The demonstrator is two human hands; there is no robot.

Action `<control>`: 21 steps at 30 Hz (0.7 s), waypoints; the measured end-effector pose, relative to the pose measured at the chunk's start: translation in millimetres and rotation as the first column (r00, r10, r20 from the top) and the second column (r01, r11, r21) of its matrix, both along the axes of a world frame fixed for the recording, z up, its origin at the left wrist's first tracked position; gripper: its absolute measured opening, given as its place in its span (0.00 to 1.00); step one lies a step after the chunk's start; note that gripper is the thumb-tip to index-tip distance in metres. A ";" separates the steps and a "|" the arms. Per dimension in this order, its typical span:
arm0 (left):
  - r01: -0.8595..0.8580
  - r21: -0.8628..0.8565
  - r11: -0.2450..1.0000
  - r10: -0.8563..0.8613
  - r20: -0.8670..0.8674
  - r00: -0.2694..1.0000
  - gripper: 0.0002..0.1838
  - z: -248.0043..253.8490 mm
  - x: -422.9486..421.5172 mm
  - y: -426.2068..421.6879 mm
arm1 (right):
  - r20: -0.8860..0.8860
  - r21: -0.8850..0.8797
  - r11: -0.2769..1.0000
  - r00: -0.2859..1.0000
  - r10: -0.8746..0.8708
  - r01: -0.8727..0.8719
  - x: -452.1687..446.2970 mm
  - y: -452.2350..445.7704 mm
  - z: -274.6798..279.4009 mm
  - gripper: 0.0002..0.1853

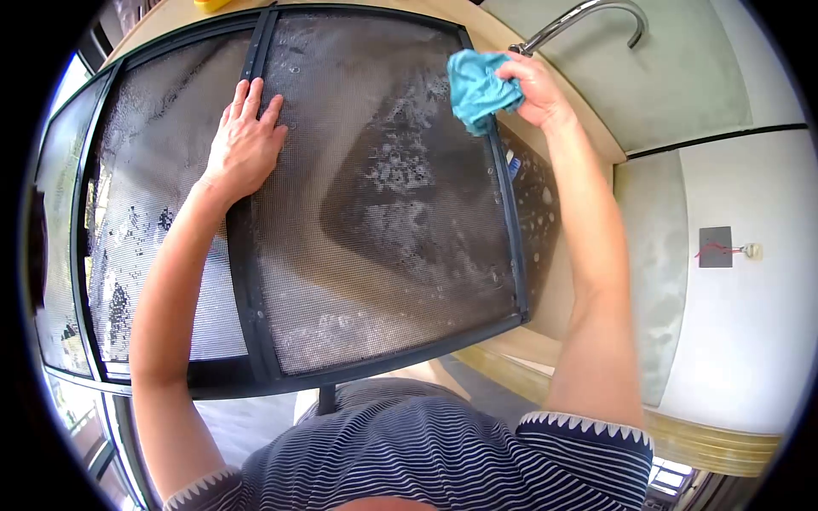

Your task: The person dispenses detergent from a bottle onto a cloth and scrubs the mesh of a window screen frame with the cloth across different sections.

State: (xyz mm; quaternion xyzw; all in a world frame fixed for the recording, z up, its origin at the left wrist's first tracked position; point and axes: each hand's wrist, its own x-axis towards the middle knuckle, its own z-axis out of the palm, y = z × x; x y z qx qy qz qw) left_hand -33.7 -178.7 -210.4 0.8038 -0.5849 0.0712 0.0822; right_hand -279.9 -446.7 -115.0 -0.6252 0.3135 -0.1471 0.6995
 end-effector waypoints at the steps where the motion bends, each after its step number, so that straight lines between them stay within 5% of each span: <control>1: -0.005 0.003 1.000 0.005 0.000 1.000 0.23 1.0 3.9 1.7 | 0.088 0.077 0.997 0.996 0.017 -0.024 6.1 2.4 -2.8 0.22; 4: 0.003 0.013 1.000 -0.004 0.027 1.000 0.23 -1.9 7.4 1.9 | 0.214 0.154 0.980 0.973 0.089 -0.124 22.0 0.3 -34.7 0.22; 5: 0.006 0.021 1.000 -0.006 0.016 1.000 0.23 -0.6 8.1 2.7 | -0.026 -0.116 0.989 0.996 0.086 -0.089 23.7 -9.1 -50.7 0.23; 6: 0.000 0.044 0.999 -0.001 0.023 1.000 0.23 -0.3 8.8 3.9 | -0.238 -0.512 0.858 0.967 -0.093 -0.044 21.4 -5.3 -58.5 0.25; 9: -0.018 0.074 0.997 0.015 0.033 0.999 0.22 9.6 6.3 -2.5 | -0.149 -0.828 0.559 0.941 -0.303 0.049 -4.7 -32.4 -90.7 0.27; 11: -0.031 0.082 0.996 0.029 0.022 0.999 0.18 25.3 1.8 -9.5 | -0.179 -0.891 0.449 0.863 -0.473 0.061 -27.9 -12.2 -99.8 0.27; 12: -0.039 0.086 0.996 0.038 0.012 0.999 0.17 29.5 0.1 -13.9 | -0.255 -0.815 0.577 0.854 -0.453 0.063 -31.7 3.4 -102.0 0.29; 13: 0.021 -0.076 0.997 -0.016 0.064 0.998 0.10 26.4 0.1 -27.1 | -0.204 -0.792 0.605 0.894 -0.398 0.088 -35.3 7.3 -118.5 0.30; 16: 0.006 -0.191 0.982 -0.024 -0.094 0.995 0.09 14.1 -21.9 -102.4 | -0.219 -0.647 0.751 0.912 -0.346 0.130 -35.1 19.8 -114.1 0.32; 18: -0.018 -0.041 0.999 -0.001 -0.430 0.903 0.10 22.7 -52.2 -148.9 | -0.203 -0.562 0.814 0.929 -0.308 0.147 -33.4 24.0 -110.6 0.31; 21: 0.034 0.126 0.991 0.023 -0.426 0.905 0.13 12.2 -66.2 -194.8 | -0.273 -0.620 0.779 0.903 -0.331 0.098 -31.1 25.4 -111.8 0.31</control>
